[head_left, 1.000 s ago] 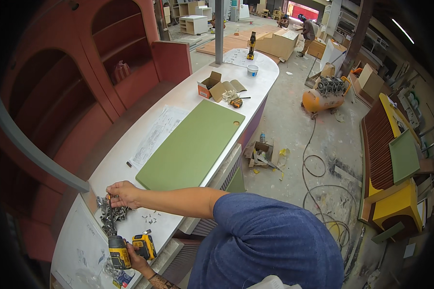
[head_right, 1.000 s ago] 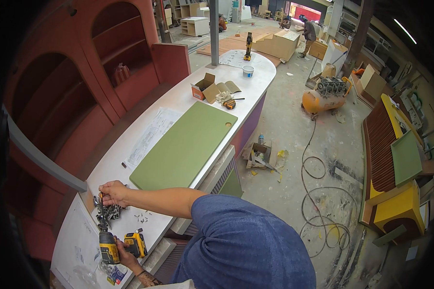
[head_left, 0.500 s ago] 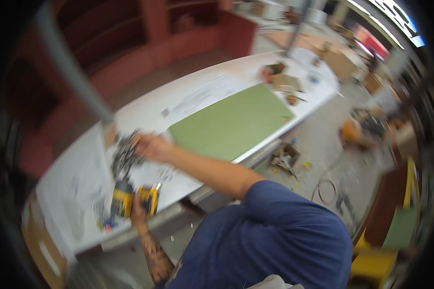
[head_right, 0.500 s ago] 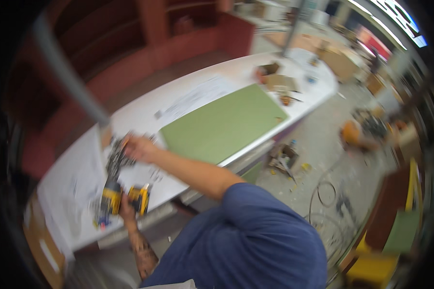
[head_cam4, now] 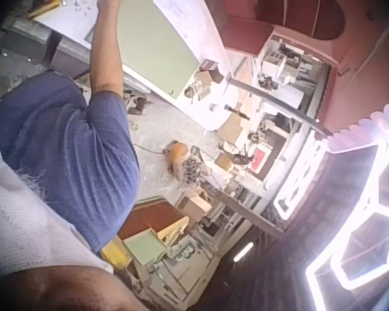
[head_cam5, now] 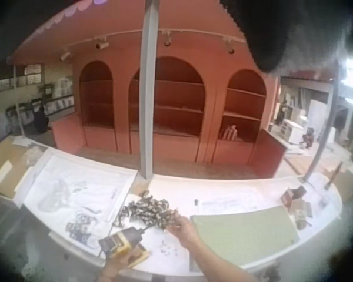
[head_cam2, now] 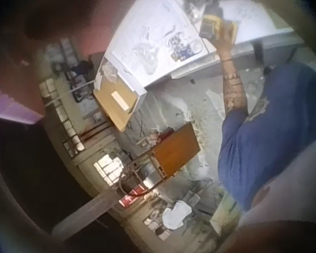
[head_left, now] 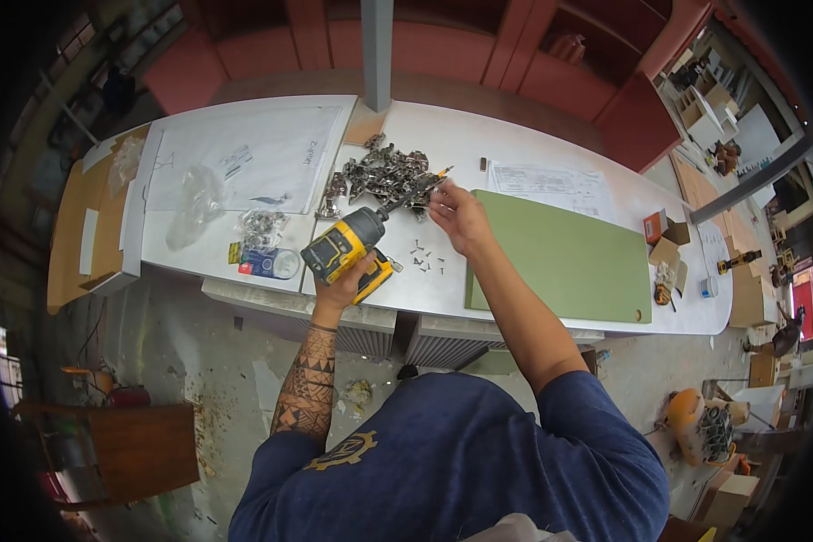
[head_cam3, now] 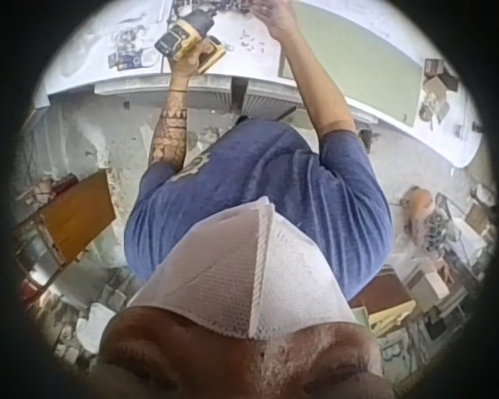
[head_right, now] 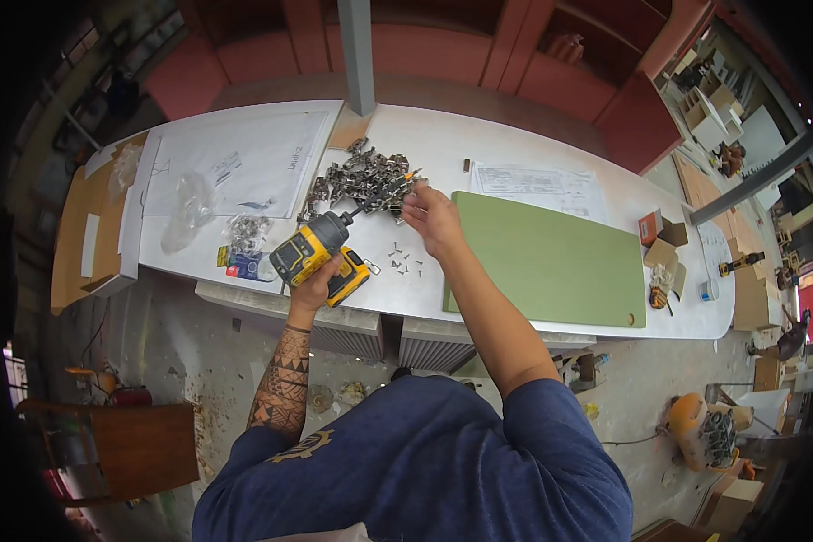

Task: The person attaches metal hinges to a green cabinet door using a power drill. They place the hinges into pre-drilled holes, drive screws to secure them, and then carry the door to a yellow cabinet structure to check the fit.

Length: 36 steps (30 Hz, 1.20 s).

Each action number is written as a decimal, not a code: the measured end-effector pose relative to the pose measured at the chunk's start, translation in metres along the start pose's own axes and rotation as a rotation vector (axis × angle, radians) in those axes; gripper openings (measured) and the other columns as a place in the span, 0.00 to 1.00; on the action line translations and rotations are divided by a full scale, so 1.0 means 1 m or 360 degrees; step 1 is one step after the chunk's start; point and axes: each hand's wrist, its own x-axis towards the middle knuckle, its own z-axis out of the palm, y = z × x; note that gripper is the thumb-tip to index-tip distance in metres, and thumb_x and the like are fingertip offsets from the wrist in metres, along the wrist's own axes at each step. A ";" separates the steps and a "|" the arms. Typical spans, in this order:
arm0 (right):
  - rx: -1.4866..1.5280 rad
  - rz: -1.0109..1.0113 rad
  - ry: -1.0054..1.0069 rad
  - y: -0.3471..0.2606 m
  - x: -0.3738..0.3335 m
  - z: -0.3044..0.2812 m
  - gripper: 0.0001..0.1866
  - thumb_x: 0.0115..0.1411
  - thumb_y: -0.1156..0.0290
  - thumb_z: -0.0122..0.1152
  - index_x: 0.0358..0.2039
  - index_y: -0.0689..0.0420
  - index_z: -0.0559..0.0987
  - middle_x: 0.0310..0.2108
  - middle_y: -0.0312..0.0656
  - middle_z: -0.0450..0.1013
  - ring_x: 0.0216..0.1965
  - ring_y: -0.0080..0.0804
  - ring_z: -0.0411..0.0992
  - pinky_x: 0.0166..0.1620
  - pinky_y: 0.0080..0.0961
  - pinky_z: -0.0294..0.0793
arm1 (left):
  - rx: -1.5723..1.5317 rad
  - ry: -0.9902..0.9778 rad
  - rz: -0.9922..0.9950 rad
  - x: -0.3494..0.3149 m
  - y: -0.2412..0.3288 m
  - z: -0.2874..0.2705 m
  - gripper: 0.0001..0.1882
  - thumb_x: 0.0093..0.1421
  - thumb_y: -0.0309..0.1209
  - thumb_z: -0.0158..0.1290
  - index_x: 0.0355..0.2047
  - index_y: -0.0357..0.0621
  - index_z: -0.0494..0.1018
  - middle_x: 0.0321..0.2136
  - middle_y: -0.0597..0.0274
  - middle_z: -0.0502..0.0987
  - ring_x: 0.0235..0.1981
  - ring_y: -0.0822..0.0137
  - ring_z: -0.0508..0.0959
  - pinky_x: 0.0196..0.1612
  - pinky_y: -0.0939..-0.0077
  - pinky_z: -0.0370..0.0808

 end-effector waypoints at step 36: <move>0.0268 -0.0323 0.0286 -0.079 -0.071 -0.110 0.21 0.74 0.45 0.45 0.36 0.50 0.73 0.24 0.40 0.74 0.25 0.36 0.75 0.40 0.38 0.81 | -0.0170 -0.0012 -0.0172 0.010 0.011 0.000 0.10 0.64 0.37 0.60 0.36 0.42 0.81 0.28 0.65 0.80 0.30 0.70 0.80 0.37 0.74 0.76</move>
